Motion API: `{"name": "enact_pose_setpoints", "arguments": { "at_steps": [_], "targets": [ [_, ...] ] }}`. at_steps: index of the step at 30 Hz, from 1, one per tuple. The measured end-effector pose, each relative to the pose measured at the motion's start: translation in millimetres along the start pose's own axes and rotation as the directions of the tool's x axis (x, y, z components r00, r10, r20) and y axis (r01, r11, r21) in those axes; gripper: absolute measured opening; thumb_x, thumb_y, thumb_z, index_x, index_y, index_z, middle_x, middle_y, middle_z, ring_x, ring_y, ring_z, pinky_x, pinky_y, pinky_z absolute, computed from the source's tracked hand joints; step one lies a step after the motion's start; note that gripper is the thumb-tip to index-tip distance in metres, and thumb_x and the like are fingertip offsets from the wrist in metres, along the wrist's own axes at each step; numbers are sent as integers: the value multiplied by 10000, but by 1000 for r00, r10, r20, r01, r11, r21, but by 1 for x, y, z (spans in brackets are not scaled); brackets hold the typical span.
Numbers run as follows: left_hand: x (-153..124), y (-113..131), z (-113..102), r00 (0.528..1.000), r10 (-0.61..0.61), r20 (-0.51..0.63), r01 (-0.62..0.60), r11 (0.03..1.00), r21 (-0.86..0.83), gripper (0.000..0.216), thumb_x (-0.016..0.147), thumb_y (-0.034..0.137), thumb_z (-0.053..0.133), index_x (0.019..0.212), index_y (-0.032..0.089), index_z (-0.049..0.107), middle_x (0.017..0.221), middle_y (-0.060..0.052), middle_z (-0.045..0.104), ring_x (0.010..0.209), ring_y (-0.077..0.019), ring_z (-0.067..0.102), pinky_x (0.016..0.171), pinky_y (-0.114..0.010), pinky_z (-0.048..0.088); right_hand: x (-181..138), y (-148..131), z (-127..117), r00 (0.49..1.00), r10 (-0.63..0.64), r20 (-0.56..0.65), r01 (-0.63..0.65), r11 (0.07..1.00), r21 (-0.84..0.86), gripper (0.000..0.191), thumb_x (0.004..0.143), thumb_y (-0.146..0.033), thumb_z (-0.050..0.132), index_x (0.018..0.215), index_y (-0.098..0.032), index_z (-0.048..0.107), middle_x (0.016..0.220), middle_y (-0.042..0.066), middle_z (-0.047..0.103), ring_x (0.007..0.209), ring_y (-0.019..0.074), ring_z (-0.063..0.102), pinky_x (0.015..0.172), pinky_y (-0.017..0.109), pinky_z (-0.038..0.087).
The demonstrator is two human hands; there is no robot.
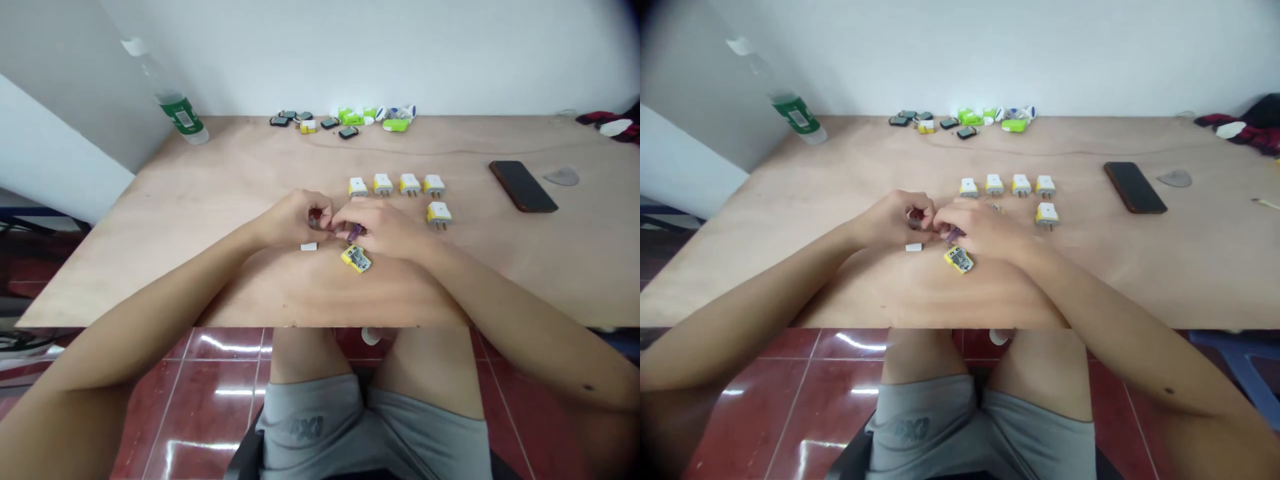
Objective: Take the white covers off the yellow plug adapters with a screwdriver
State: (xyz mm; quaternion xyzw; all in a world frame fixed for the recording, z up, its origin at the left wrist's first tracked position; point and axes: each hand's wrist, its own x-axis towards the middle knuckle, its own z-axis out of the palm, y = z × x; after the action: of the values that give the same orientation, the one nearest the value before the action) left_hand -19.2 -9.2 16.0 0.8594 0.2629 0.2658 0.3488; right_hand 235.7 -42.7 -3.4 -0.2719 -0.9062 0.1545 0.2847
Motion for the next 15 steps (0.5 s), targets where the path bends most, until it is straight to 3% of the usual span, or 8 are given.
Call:
{"name": "enact_pose_setpoints", "arguments": {
  "at_steps": [8, 15],
  "targets": [
    [2, -3, -4, 1000, 4, -1, -4, 1000, 20, 197, 784, 269, 865, 755, 183, 690, 754, 9, 699, 678, -112, 556, 654, -258, 449, 2, 0, -9, 1000, 6, 19, -6, 1000, -4, 133, 1041, -186, 727, 1156, -202, 792, 1167, 110, 829, 1044, 280, 748, 952, 445, 605],
    [2, -4, -1, 1000, 20, 6, -20, 1000, 20, 171, 795, 271, 874, 768, 185, 729, 759, 8, 725, 667, -112, 574, 659, -262, 466, 1, 3, -7, 999, 31, 25, -30, 999, -36, 93, 1055, -236, 732, 1081, -198, 813, 1123, 114, 778, 983, 274, 728, 901, 434, 596]
  ]
}}
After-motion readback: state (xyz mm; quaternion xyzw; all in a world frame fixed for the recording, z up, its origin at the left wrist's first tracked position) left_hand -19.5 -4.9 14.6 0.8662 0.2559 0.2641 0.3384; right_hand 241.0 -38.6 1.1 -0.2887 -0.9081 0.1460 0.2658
